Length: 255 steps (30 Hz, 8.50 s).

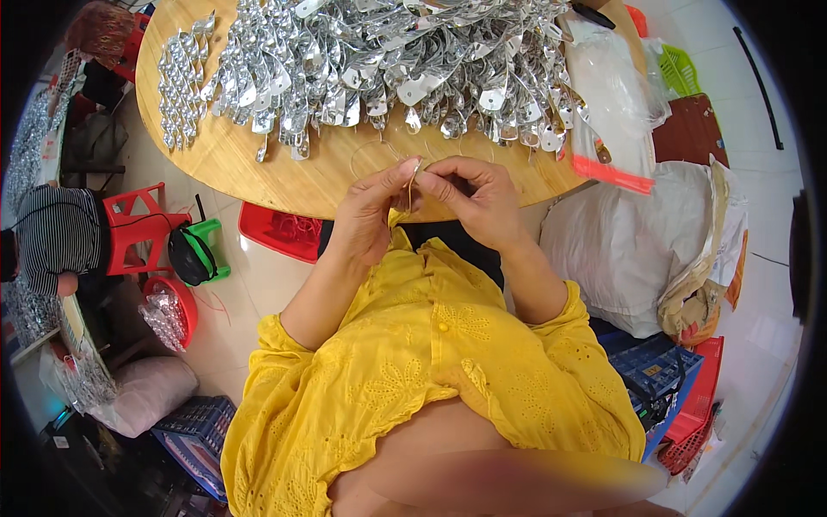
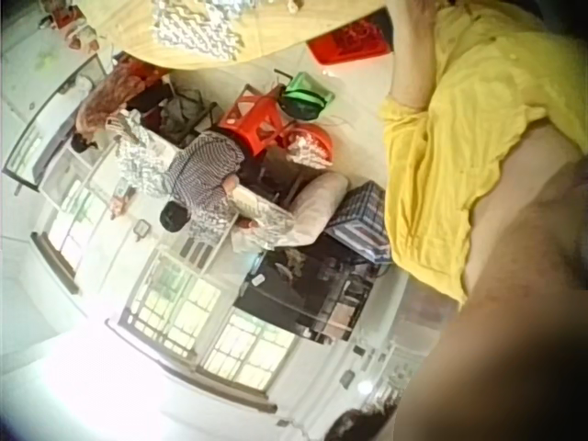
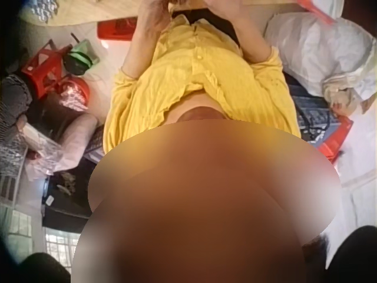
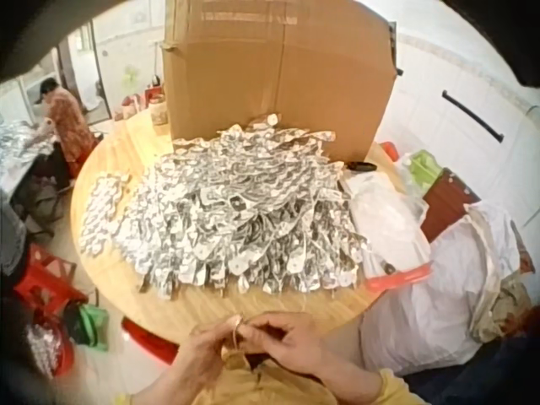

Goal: The recorder is assembling silver tinsel decorations by tying or hooking them onto a thin gold string.

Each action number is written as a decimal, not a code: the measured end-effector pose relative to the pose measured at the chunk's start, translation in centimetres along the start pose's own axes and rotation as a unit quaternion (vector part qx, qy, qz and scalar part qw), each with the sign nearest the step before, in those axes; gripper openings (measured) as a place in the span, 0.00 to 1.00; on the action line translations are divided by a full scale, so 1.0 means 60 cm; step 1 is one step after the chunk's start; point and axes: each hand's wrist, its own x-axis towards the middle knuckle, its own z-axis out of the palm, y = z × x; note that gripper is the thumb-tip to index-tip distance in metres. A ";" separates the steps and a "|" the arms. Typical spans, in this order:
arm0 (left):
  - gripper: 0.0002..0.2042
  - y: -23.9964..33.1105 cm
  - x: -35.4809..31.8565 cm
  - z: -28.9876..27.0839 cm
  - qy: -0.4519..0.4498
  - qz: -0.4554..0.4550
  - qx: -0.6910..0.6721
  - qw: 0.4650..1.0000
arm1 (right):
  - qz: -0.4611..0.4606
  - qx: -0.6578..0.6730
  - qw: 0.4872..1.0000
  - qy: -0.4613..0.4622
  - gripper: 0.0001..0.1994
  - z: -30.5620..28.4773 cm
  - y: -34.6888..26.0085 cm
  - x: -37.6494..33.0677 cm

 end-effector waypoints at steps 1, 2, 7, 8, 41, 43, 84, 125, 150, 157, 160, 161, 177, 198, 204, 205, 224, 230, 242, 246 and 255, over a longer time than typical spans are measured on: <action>0.14 -0.002 0.003 -0.001 0.006 0.018 0.008 1.000 | 0.004 0.007 1.000 0.010 0.07 0.000 0.000 0.001; 0.14 -0.001 0.006 -0.001 0.005 0.018 0.007 1.000 | 0.009 0.013 1.000 0.019 0.07 0.000 0.000 0.002; 0.08 0.005 0.038 -0.028 0.074 0.217 0.071 0.971 | 0.007 -0.152 0.987 0.060 0.06 -0.056 0.020 0.003; 0.07 0.011 0.043 -0.034 0.085 0.276 0.159 0.944 | 0.002 -0.208 0.975 0.073 0.06 -0.064 0.017 0.005; 0.05 0.038 0.065 0.012 0.053 0.337 0.233 0.911 | -0.054 -0.004 0.984 0.168 0.06 -0.137 -0.021 0.015; 0.05 0.039 0.066 0.011 0.051 0.331 0.230 0.914 | -0.058 0.009 0.983 0.171 0.06 -0.136 -0.020 0.014; 0.05 0.091 0.070 0.092 -0.125 0.285 0.297 0.903 | -0.173 0.132 0.974 -0.067 0.06 -0.090 -0.075 0.087; 0.07 0.046 0.018 0.075 -0.031 0.328 0.399 0.856 | -0.103 0.170 0.965 0.170 0.08 -0.035 -0.055 0.001; 0.07 0.051 -0.003 0.022 -0.103 0.060 0.242 0.963 | -0.215 -0.155 0.963 0.039 0.13 -0.008 0.020 -0.022; 0.08 0.053 0.000 0.016 -0.100 0.021 0.284 0.953 | -0.299 -0.277 0.912 0.052 0.07 -0.021 0.009 -0.006; 0.07 0.049 0.001 0.017 -0.087 0.024 0.281 0.955 | -0.309 -0.319 0.893 0.066 0.06 -0.021 0.010 -0.008; 0.07 0.048 0.000 0.018 -0.087 0.024 0.281 0.956 | -0.315 -0.360 0.875 0.075 0.05 -0.021 0.010 -0.010; 0.07 0.069 -0.021 -0.036 -0.056 -0.018 0.221 0.974 | -0.036 0.531 0.843 -0.073 0.03 -0.093 0.029 -0.002; 0.09 0.056 -0.028 0.023 -0.058 0.041 0.243 0.967 | -0.224 0.051 0.962 0.148 0.08 -0.014 -0.027 0.017; 0.08 0.059 -0.027 0.024 -0.039 0.031 0.217 0.975 | -0.455 -0.374 0.803 0.091 0.10 -0.045 -0.012 0.003; 0.08 0.059 -0.027 0.025 -0.035 0.020 0.217 0.975 | -0.454 -0.374 0.803 0.093 0.10 -0.043 -0.009 0.003; 0.06 0.039 -0.020 0.020 -0.033 0.103 0.306 0.946 | -0.218 -0.122 0.968 0.014 0.05 -0.023 0.014 0.001; 0.07 0.042 -0.021 0.021 -0.027 0.113 0.285 0.951 | 0.023 0.472 0.877 -0.088 0.06 -0.034 0.021 0.003; 0.07 0.041 -0.024 0.012 -0.032 0.101 0.298 0.949 | -0.163 0.080 0.983 0.024 0.16 -0.035 -0.003 -0.005; 0.07 0.042 -0.025 0.014 -0.036 0.105 0.283 0.952 | -0.031 0.070 0.991 -0.111 0.13 -0.024 -0.008 -0.006; 0.07 0.058 -0.033 0.015 -0.010 0.122 0.277 0.953 | -0.186 -0.136 0.968 0.102 0.02 -0.058 0.011 0.004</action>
